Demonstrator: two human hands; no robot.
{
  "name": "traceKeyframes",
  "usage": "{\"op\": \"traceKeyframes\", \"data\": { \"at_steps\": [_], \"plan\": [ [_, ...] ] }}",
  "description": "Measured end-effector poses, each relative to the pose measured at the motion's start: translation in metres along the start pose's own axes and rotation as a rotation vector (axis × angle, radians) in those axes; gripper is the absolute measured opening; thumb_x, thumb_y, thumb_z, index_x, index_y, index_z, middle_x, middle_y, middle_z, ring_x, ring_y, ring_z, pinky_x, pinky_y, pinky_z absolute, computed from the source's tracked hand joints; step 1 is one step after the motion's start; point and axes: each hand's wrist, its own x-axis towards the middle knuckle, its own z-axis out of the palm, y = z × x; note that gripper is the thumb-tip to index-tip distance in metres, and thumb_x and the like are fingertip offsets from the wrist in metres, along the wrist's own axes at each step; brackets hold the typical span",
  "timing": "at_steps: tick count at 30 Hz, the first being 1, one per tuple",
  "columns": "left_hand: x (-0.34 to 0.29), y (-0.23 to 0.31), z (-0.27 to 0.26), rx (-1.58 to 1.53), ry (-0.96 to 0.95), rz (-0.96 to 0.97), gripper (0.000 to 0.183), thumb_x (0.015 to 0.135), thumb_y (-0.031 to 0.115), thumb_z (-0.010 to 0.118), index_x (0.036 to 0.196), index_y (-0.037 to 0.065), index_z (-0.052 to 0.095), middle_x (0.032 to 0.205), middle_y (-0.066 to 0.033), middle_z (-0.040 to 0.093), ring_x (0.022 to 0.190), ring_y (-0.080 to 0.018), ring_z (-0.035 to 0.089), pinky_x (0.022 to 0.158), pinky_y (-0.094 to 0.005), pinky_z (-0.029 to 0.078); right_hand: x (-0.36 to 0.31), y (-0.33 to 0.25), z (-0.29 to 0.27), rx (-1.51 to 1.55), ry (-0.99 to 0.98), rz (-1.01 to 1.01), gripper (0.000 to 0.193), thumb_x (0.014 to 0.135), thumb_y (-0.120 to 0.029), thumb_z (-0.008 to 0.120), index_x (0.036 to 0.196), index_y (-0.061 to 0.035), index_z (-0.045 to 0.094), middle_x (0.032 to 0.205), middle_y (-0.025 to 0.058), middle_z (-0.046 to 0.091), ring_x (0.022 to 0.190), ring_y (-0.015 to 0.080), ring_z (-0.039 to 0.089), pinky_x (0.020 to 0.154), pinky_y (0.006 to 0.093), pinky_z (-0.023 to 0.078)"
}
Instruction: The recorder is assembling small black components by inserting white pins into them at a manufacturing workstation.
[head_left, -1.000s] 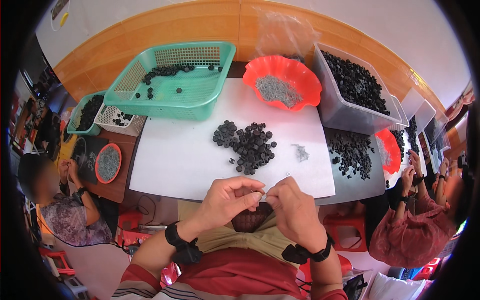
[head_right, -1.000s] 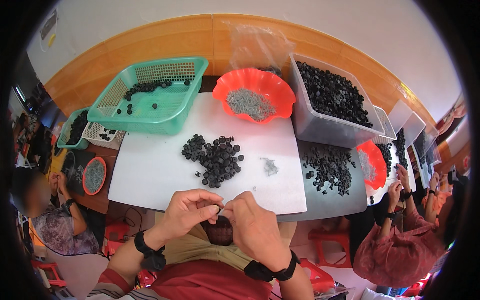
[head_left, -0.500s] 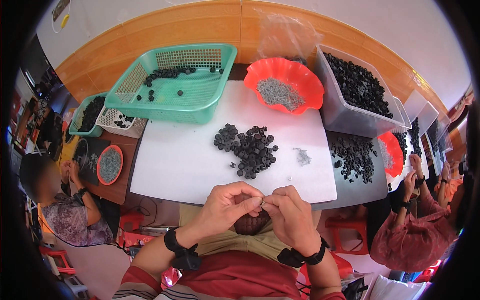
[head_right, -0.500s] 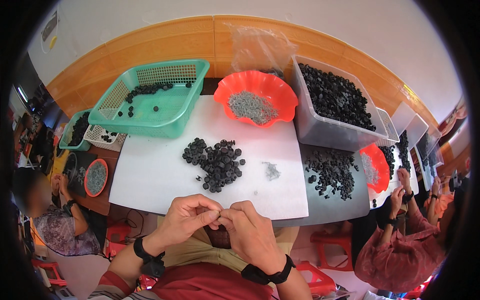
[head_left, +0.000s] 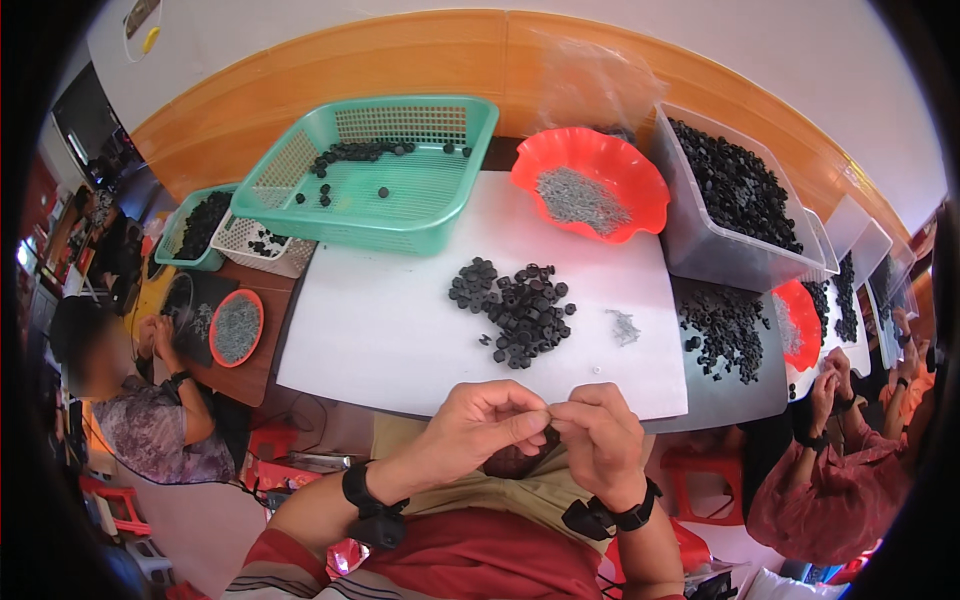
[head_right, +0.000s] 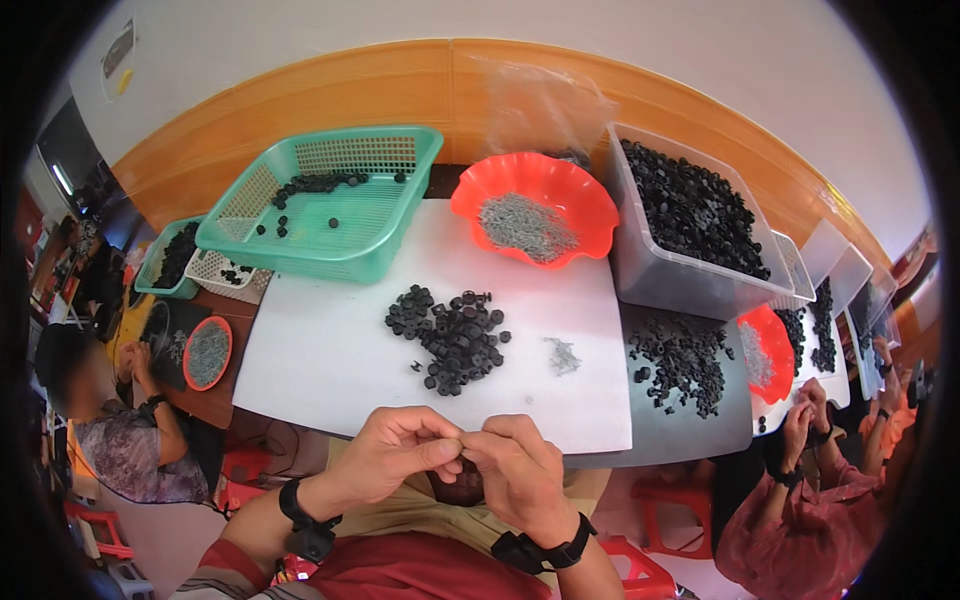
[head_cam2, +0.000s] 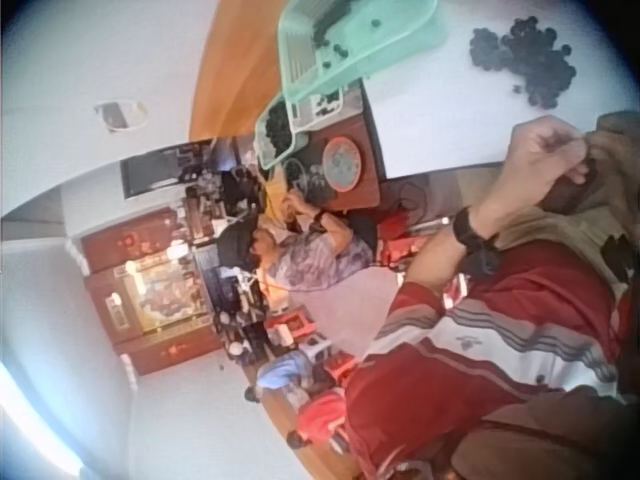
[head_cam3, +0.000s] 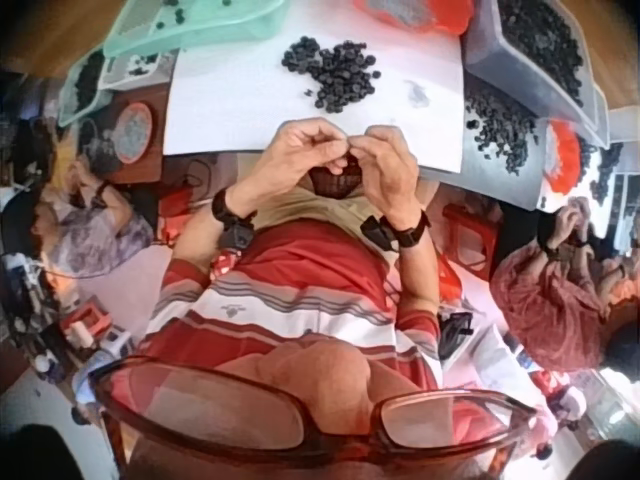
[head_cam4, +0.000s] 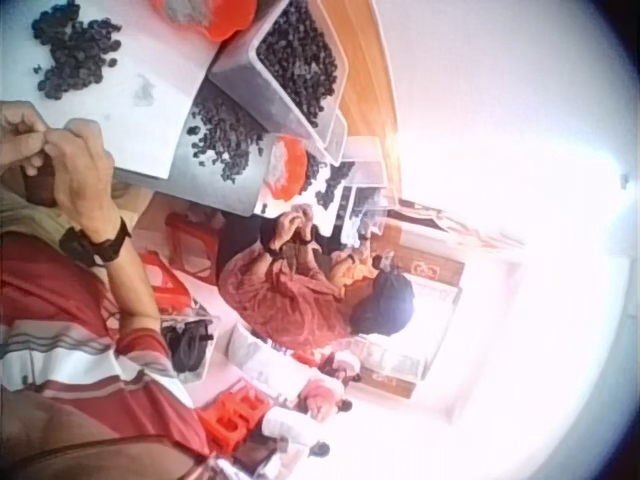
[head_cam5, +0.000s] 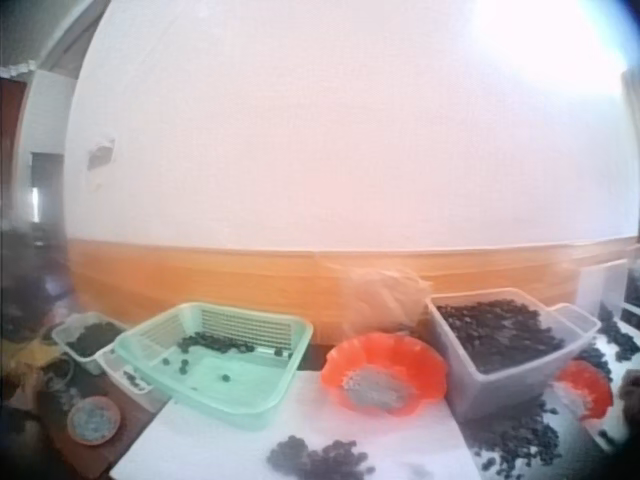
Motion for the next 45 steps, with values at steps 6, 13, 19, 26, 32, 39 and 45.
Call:
{"op": "traceKeyframes", "data": {
  "at_steps": [6,13,19,26,32,39,45],
  "plan": [
    [0.003,0.012,0.003,0.061,0.047,0.030,0.019,0.098,0.007,0.068,0.112,-0.005,0.069,0.099,-0.0102,0.072,0.085,-0.0127,0.069,0.077,-0.0271,0.060,-0.009,0.011,-0.001,0.111,0.140,0.201,0.010,0.092,0.000,0.070,0.100,-0.0033,0.065,0.092,0.0119,0.061,0.067,0.0216,0.059,0.057,0.0298,0.048],
    [0.023,0.045,-0.001,0.456,0.159,0.273,0.019,0.091,0.000,0.075,0.110,-0.002,0.072,0.107,-0.0077,0.071,0.087,-0.0084,0.065,0.074,-0.0239,0.055,-0.010,0.023,-0.004,0.130,0.185,0.221,0.006,0.096,0.002,0.064,0.101,0.0005,0.062,0.095,0.0122,0.059,0.071,0.0195,0.061,0.058,0.0280,0.050],
    [0.083,0.097,0.009,0.834,0.253,0.657,0.017,0.085,0.006,0.076,0.100,-0.001,0.073,0.091,-0.0113,0.071,0.075,-0.0183,0.069,0.070,-0.0286,0.055,-0.018,0.030,-0.004,0.286,0.227,0.361,0.004,0.100,0.001,0.059,0.103,0.0018,0.060,0.100,0.0106,0.056,0.072,0.0134,0.062,0.059,0.0238,0.052],
    [0.179,0.125,-0.010,1.280,0.247,0.796,0.023,0.084,0.006,0.074,0.106,-0.001,0.072,0.097,-0.0152,0.071,0.080,-0.0234,0.071,0.073,-0.0330,0.055,-0.017,0.037,0.000,0.263,0.221,0.293,0.004,0.099,0.002,0.060,0.103,0.0021,0.061,0.099,0.0101,0.057,0.070,0.0131,0.062,0.060,0.0241,0.053],
    [0.176,0.108,-0.034,1.304,0.271,0.647,0.023,0.085,0.008,0.072,0.106,-0.001,0.073,0.097,-0.0153,0.072,0.084,-0.0252,0.072,0.076,-0.0347,0.057,-0.019,0.039,0.000,0.282,0.252,0.314,0.003,0.098,0.002,0.062,0.101,0.0023,0.063,0.096,0.0101,0.057,0.069,0.0133,0.061,0.060,0.0247,0.054],
    [0.175,0.107,-0.036,1.360,0.228,0.661,0.022,0.085,0.012,0.073,0.103,0.000,0.074,0.092,-0.0139,0.072,0.081,-0.0260,0.071,0.076,-0.0341,0.056,-0.018,0.038,0.000,0.247,0.229,0.299,0.003,0.097,0.002,0.063,0.100,0.0022,0.063,0.095,0.0105,0.058,0.068,0.0136,0.060,0.059,0.0250,0.052],
    [0.214,0.119,-0.030,1.646,0.088,0.500,0.024,0.081,0.015,0.076,0.103,0.006,0.076,0.088,-0.0158,0.074,0.085,-0.0321,0.072,0.075,-0.0430,0.055,-0.019,0.041,-0.001,0.272,0.213,0.303,0.004,0.101,-0.001,0.059,0.102,0.0017,0.061,0.099,0.0086,0.057,0.069,0.0110,0.062,0.059,0.0214,0.051]
  ]
}}
